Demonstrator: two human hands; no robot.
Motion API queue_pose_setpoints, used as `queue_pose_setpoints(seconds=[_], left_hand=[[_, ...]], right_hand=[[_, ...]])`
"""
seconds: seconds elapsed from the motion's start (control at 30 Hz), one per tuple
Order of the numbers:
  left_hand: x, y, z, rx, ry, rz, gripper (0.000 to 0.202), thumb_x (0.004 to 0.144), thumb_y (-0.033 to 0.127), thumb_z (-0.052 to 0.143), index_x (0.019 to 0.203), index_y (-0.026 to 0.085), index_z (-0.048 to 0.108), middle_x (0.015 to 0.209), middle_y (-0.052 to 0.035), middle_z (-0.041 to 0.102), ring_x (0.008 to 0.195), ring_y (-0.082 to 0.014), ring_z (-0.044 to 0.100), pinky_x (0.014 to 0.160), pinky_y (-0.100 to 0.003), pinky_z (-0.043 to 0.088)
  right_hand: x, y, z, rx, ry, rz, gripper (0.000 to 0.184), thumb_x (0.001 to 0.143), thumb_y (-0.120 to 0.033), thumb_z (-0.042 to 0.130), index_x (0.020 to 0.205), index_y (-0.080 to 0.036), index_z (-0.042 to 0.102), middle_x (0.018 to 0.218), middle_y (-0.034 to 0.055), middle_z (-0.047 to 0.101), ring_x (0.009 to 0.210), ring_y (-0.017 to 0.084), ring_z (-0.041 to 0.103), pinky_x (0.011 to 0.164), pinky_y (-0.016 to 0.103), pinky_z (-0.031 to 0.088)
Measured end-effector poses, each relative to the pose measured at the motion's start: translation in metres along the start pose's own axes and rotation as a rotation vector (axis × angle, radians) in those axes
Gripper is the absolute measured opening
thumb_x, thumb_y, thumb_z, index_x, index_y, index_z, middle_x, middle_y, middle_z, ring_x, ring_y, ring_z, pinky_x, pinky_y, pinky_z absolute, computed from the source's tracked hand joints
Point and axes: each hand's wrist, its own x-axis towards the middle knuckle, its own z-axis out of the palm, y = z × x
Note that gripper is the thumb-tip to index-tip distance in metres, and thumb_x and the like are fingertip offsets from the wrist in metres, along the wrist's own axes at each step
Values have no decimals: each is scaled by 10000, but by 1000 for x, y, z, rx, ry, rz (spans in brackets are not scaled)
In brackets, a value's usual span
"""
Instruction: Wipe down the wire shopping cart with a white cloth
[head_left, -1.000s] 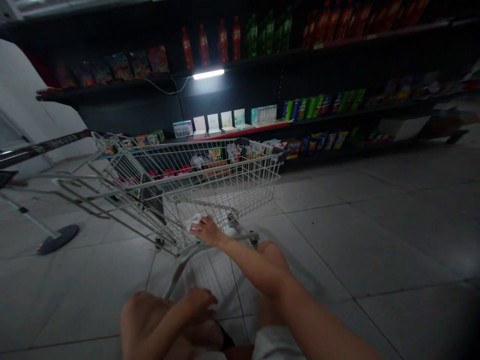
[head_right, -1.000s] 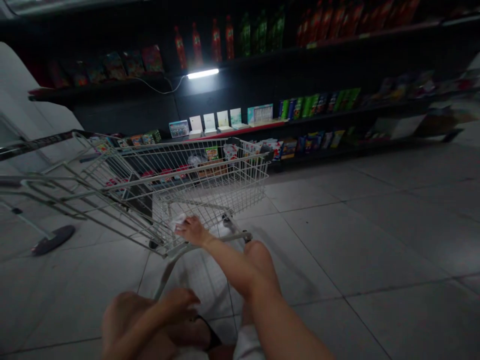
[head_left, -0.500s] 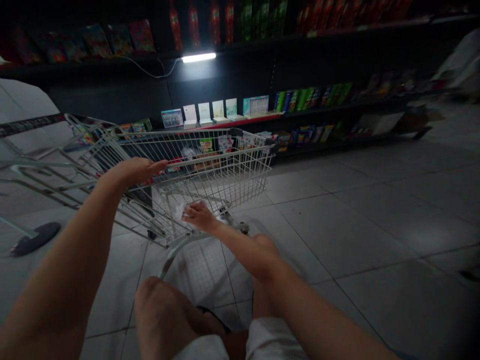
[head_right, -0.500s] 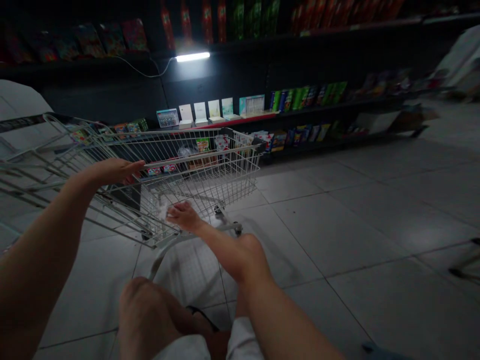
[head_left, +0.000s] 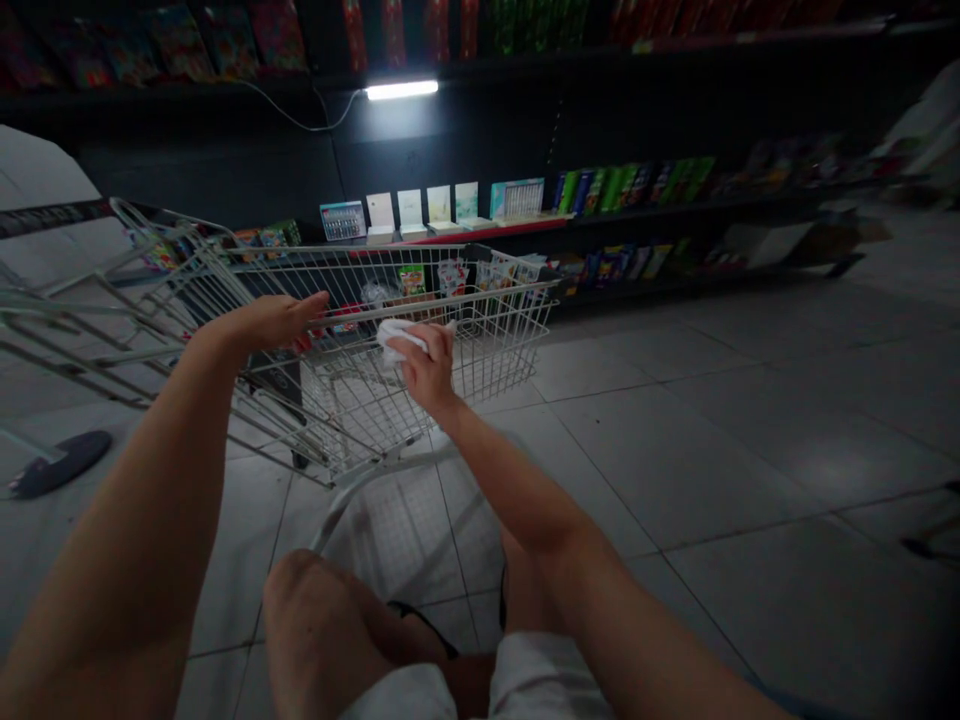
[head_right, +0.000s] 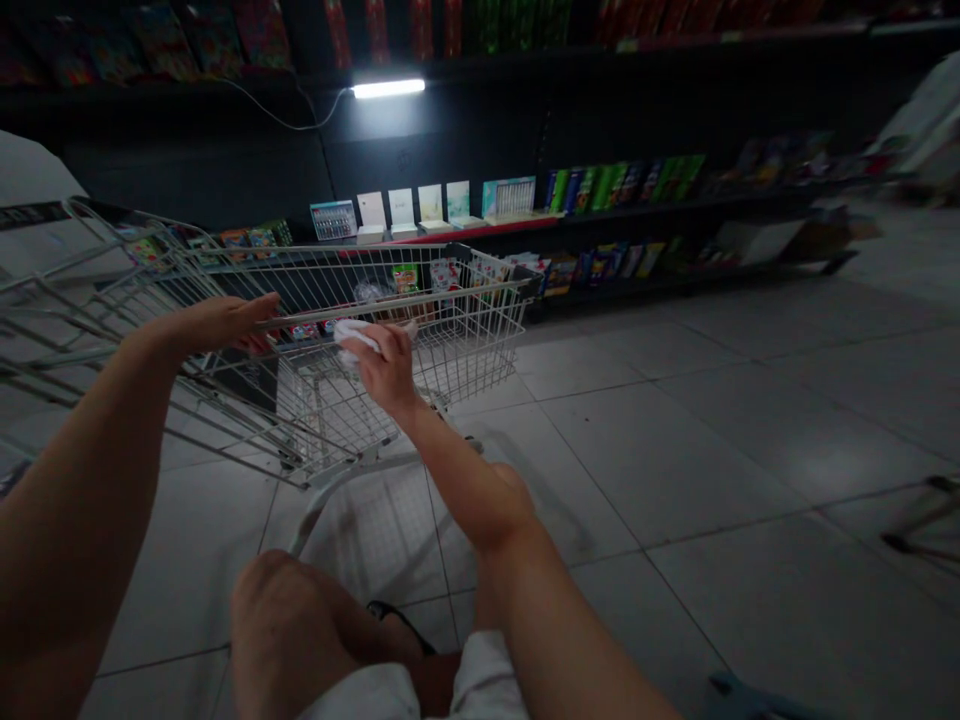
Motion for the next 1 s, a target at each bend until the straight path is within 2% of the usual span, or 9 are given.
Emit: queue_pose_setpoints(seconds=[0.1,0.2,0.33,0.4,0.53,0.6,0.73,0.87,1.0], left_hand=[[-2,2,-3,-114,-75,-50,749,930,545,143,1086,72,702,873,-144,732,832,-228,704,813,-321,530],[-2,1,-5,-88,-78,-74,657,907,510,228,960,89,729,873,-159,731,834,-248,698,821,-328,531],[0,-2,-4,-64,-46,-83,533,874,464,302,800,134,714,855,-160,734,804,-264,691,789,-349,538],[-1,-2,-3,-77,-47,-81,494,871,439,309,775,149,698,854,-156,735,784,-257,690,771,-346,540],[-4,2,-3,-69,-55,-89,467,878,414,309,700,173,668,830,-141,734,801,-243,690,783,-319,526],[-6,4,-4,-43,-65,-91,460,886,394,313,708,156,663,823,-135,736,807,-233,681,786,-308,513],[-11,5,-6,1,-109,-83,521,918,387,285,651,120,644,725,-121,720,707,-204,648,735,-302,495],[-15,-1,-7,36,-121,-98,524,930,379,269,599,145,600,625,-93,691,623,-199,631,656,-301,474],[-11,-8,-6,82,-109,-101,469,918,361,307,590,159,574,583,-66,675,585,-192,604,638,-303,460]], right_hand=[[-6,-21,31,3,-70,-53,279,951,-259,491,1130,-335,692,1259,46,571,1163,240,425,1022,415,341],[-46,-24,51,-7,-266,-88,242,960,-261,502,976,-349,726,1166,10,648,1063,192,464,960,374,345],[-70,-3,29,51,-499,-320,235,942,-204,528,935,-326,729,1101,1,669,1058,165,496,969,368,377],[-51,5,-1,99,-472,-395,220,913,-184,548,994,-284,727,1120,33,639,1064,174,506,966,354,418],[26,-11,-50,-51,-70,-62,404,915,-145,487,1295,-238,589,1316,109,476,1239,252,434,1036,416,421],[60,-34,-53,-144,-42,4,452,922,-128,458,1353,-247,525,1318,107,455,1237,268,431,1032,443,428],[87,-66,-30,-140,-115,-120,417,926,-186,491,1329,-286,532,1200,69,523,1108,236,477,994,436,447],[76,-7,-35,-95,-115,-269,386,920,-188,488,1279,-300,576,1186,49,541,1093,220,480,981,412,440],[61,95,-66,-178,-47,19,378,880,-99,454,1185,-218,643,1137,87,549,1087,239,487,983,429,442]])
